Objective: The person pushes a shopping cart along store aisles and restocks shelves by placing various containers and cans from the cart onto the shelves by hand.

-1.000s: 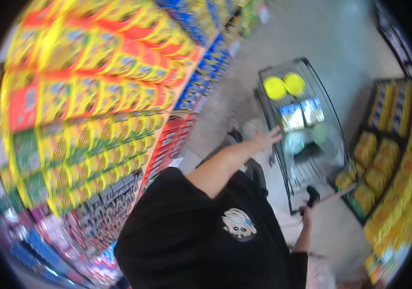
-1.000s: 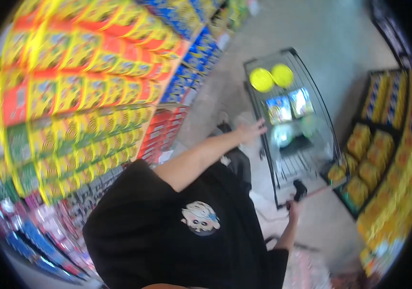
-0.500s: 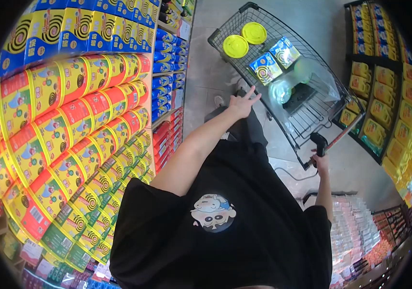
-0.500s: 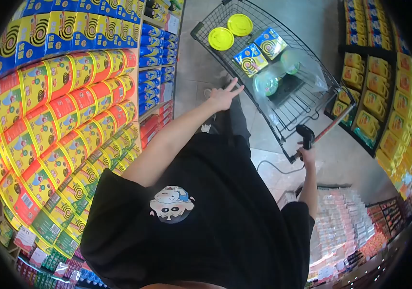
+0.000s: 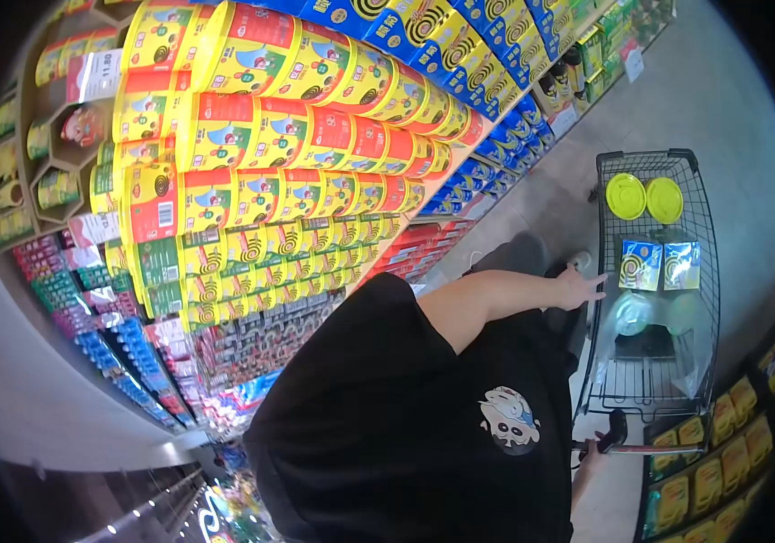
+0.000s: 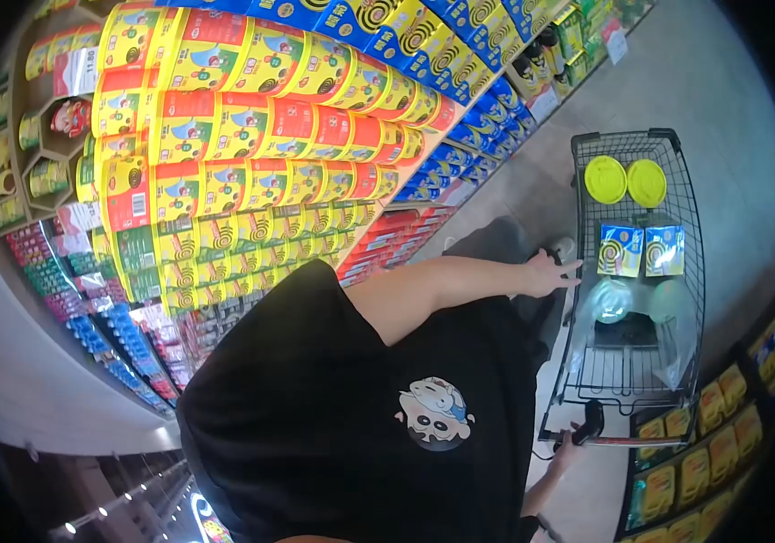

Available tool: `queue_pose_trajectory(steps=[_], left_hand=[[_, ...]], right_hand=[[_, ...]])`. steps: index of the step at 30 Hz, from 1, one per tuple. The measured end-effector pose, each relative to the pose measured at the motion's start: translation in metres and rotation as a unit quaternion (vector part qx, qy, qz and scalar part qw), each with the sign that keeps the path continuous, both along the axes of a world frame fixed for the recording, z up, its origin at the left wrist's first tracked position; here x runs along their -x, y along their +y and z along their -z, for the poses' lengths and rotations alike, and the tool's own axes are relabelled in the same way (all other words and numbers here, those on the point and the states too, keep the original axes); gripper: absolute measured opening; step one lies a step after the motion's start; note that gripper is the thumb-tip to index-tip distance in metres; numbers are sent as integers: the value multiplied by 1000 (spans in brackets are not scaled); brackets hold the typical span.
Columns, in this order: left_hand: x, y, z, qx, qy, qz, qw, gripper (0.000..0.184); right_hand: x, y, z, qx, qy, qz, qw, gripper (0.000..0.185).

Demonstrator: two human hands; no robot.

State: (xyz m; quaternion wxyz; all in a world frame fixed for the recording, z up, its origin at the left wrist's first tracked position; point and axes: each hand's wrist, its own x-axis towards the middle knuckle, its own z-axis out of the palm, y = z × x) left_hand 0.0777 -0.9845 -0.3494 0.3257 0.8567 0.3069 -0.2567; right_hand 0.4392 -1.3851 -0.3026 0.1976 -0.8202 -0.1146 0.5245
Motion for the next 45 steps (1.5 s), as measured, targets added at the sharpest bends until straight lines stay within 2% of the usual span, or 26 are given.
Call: queue_pose_trajectory(steps=[2, 3, 5, 7, 9, 10, 12, 13, 14, 16, 19, 22, 25, 26, 28, 29, 30, 33, 34, 35, 38, 40, 41, 45], left_hand=[[-6, 2, 11, -3, -15, 3, 1000, 70], [-7, 2, 14, -10, -20, 11, 1000, 70], [-13, 14, 18, -34, -20, 17, 999, 68], [-14, 16, 9, -48, -42, 30, 998, 67], [-12, 28, 5, -75, -80, 59, 992, 67], [-12, 33, 4, -49, -83, 53, 994, 71], [-24, 50, -31, -60, -19, 113, 992, 85], [-23, 55, -33, -44, -48, 126, 990, 90], [-23, 54, -23, -61, -51, 141, 987, 84], [-30, 60, -38, -52, -42, 129, 989, 76], [-25, 59, -14, -64, -116, 115, 984, 71], [-36, 79, -2, -14, -165, 104, 981, 56], [-59, 119, 28, 4, -290, 3, 957, 40], [-67, 135, 30, -31, -334, -44, 941, 34], [-82, 174, 51, -91, -317, -83, 940, 33], [-85, 193, 78, -142, -307, -112, 934, 37], [-82, 221, 125, -170, -273, -94, 942, 57], [-94, 255, 155, -192, -144, -125, 963, 83], [-95, 269, 177, -169, -93, -122, 974, 109], [-97, 275, 199, -159, -62, -116, 978, 116], [-123, 279, 216, -132, 31, -101, 986, 135], [-135, 276, 237, -167, 55, -84, 981, 139], [-135, 271, 246, -183, 71, -75, 978, 141], [-148, 264, 262, -223, 106, -84, 965, 146]], right_hand=[[10, 25, -24, 23, -12, -16, 1000, 29], [8, 21, -18, 16, -21, 2, 1000, 28], [11, 20, 1, -100, -45, 74, 991, 28], [-7, 10, 11, -39, 7, 20, 999, 31], [-9, 5, 13, -16, -4, 34, 999, 30], [-11, -4, 20, -28, -51, -10, 998, 28], [-10, 1, 17, 1, -70, -30, 997, 38], [-8, -4, 17, -32, -115, -61, 991, 34], [4, 29, -13, -36, -91, -19, 995, 31], [8, 49, -30, 9, -79, -6, 997, 29], [14, 48, -28, -18, -90, 17, 996, 26], [17, 50, -25, -30, -82, 36, 996, 25], [17, 47, -23, -20, -69, 51, 996, 25], [17, 45, -20, -23, -74, 54, 996, 24], [19, 48, -23, 10, -72, 64, 995, 25], [17, 44, -22, 10, -81, 59, 995, 25], [14, 35, -15, 10, -88, 55, 995, 26], [18, 37, -16, 20, -74, 77, 994, 29], [20, 38, -17, 13, -74, 93, 993, 29], [20, 40, -18, 4, -75, 107, 991, 30], [17, 53, -33, 90, -72, 71, 991, 26], [18, 58, -35, 111, -106, 26, 988, 22], [20, 59, -35, 59, -80, 86, 991, 19], [22, 74, -42, 99, -107, 57, 988, 16]])
